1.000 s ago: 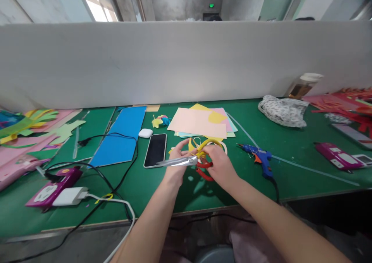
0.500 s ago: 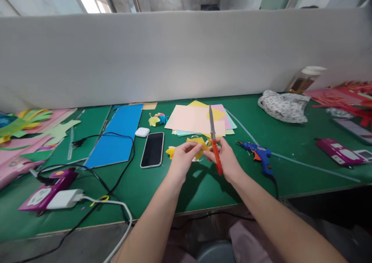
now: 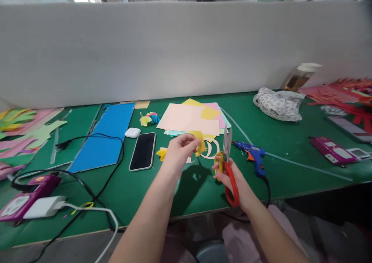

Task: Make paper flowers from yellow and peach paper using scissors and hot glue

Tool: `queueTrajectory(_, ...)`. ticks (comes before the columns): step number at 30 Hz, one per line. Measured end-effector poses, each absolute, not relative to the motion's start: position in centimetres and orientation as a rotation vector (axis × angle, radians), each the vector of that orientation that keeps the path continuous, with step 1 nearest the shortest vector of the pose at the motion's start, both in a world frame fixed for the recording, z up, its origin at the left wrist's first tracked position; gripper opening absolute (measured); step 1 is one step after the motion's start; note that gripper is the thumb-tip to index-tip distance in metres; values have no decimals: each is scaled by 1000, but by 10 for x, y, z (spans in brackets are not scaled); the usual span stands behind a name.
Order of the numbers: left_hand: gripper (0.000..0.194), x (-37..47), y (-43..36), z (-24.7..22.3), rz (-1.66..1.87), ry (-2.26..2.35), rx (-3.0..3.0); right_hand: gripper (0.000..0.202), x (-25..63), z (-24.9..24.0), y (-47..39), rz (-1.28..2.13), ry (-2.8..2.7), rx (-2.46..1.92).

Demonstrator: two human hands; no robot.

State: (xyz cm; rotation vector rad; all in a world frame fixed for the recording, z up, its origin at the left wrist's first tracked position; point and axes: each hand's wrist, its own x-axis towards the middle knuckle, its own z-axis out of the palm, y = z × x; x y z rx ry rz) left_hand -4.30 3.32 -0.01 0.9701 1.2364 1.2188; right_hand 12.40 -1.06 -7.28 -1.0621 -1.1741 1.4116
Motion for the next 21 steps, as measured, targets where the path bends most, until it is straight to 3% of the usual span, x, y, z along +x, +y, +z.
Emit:
queueTrajectory(10,21,-36,14,23,1385,1100,904,38,137,-93,-68,1254,-1203,-1330)
queueTrajectory(16,21,-34,16,18,1345,1006,822,38,126,-67,-61,1092,-1159,-1439)
queueTrajectory(21,17,-53,33,1,1512,1460,1090,31,126,-61,-57,1166,-1278,-1338)
